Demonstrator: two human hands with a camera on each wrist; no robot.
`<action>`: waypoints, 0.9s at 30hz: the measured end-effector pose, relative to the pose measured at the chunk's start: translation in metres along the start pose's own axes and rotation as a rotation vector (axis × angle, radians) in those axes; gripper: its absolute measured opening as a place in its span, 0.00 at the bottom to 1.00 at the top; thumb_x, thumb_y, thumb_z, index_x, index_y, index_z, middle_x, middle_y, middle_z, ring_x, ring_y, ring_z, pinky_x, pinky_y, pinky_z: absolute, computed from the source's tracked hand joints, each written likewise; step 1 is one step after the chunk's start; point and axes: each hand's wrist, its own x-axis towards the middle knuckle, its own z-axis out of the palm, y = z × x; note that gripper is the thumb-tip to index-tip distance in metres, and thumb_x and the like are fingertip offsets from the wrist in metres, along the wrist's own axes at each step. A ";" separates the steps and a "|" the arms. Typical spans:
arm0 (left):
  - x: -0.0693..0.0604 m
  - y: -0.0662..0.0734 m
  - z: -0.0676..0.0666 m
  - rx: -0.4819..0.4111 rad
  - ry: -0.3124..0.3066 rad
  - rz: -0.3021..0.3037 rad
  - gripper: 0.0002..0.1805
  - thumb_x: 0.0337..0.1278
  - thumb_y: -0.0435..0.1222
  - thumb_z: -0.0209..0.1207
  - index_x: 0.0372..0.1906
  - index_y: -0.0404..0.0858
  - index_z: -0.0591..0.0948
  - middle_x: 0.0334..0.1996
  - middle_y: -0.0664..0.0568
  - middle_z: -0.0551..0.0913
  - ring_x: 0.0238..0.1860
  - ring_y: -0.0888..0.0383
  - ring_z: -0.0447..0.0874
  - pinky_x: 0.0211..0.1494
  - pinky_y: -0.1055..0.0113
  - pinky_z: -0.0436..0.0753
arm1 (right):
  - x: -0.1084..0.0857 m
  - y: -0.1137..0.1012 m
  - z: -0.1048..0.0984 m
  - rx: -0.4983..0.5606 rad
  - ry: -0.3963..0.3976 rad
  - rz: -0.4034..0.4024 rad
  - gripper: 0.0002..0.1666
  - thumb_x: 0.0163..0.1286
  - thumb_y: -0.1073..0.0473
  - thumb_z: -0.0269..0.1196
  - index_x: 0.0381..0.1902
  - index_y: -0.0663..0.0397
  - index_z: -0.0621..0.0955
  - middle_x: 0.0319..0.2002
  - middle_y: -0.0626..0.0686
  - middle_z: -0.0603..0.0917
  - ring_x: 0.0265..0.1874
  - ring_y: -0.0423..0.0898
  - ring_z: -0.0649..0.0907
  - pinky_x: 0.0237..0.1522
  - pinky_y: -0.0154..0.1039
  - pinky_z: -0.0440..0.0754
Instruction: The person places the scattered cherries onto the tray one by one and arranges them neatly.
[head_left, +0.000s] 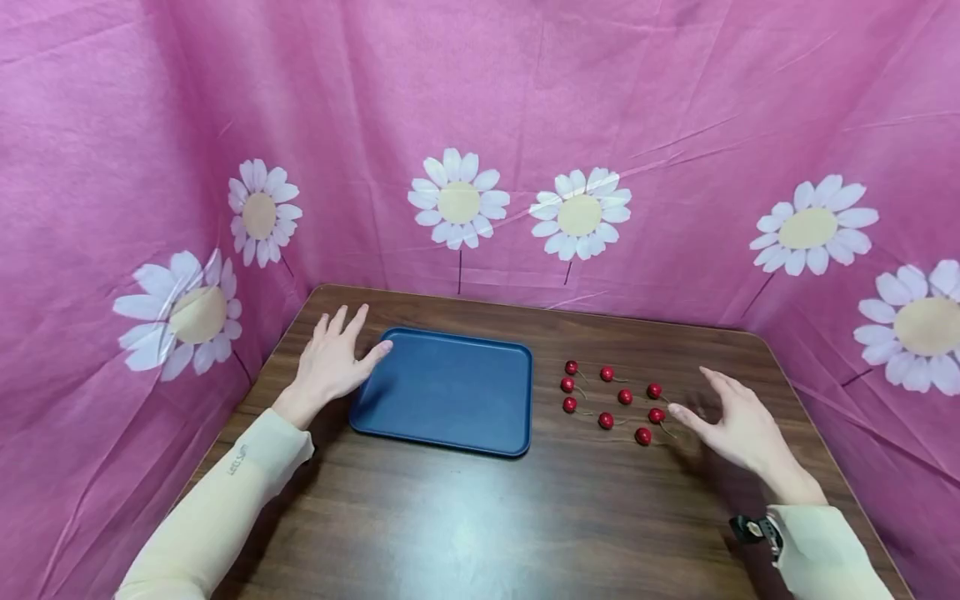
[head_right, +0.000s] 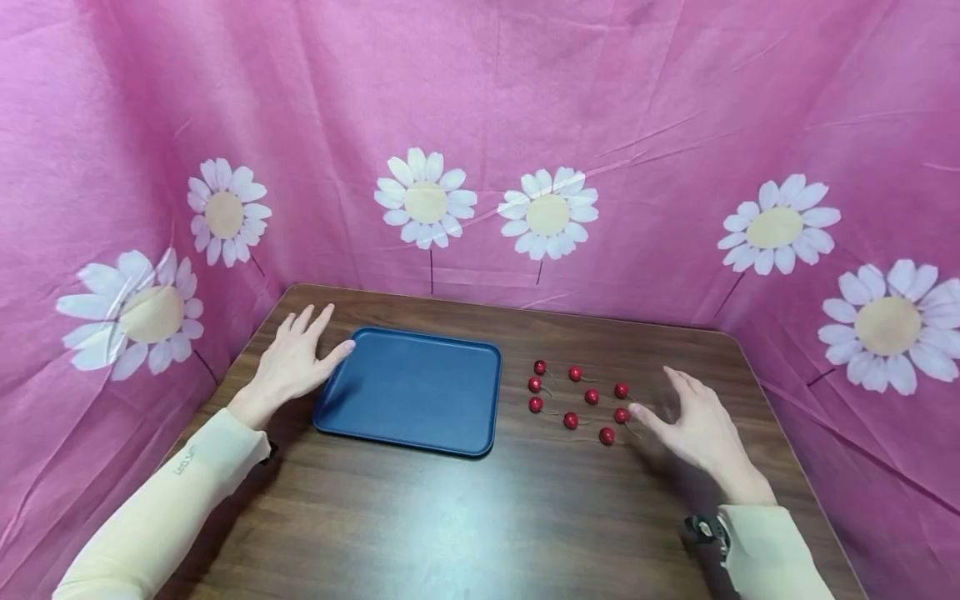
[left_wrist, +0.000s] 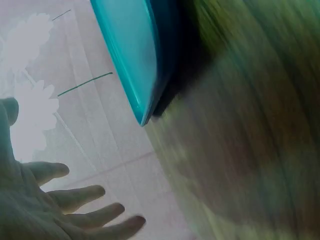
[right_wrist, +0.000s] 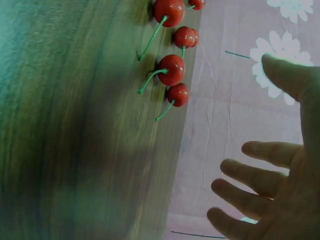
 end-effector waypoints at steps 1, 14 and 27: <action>0.000 0.000 -0.001 -0.036 0.006 -0.003 0.51 0.79 0.72 0.49 0.93 0.48 0.57 0.90 0.31 0.58 0.88 0.22 0.54 0.81 0.19 0.66 | 0.001 0.000 -0.001 0.011 0.009 0.000 0.53 0.73 0.38 0.75 0.79 0.72 0.73 0.72 0.81 0.77 0.69 0.84 0.76 0.66 0.80 0.74; 0.009 -0.010 -0.009 -0.389 0.004 -0.029 0.23 0.81 0.47 0.65 0.65 0.34 0.89 0.56 0.35 0.94 0.46 0.42 0.96 0.52 0.55 0.92 | 0.014 0.008 0.003 0.155 0.040 0.003 0.20 0.69 0.57 0.80 0.54 0.62 0.91 0.39 0.61 0.96 0.31 0.20 0.83 0.33 0.20 0.78; 0.008 -0.024 -0.005 -0.620 -0.248 -0.210 0.28 0.79 0.37 0.66 0.74 0.25 0.79 0.62 0.28 0.88 0.47 0.52 0.94 0.48 0.58 0.96 | 0.030 0.014 0.012 0.132 -0.072 0.053 0.16 0.72 0.54 0.77 0.50 0.59 0.94 0.35 0.53 0.96 0.29 0.27 0.85 0.34 0.31 0.81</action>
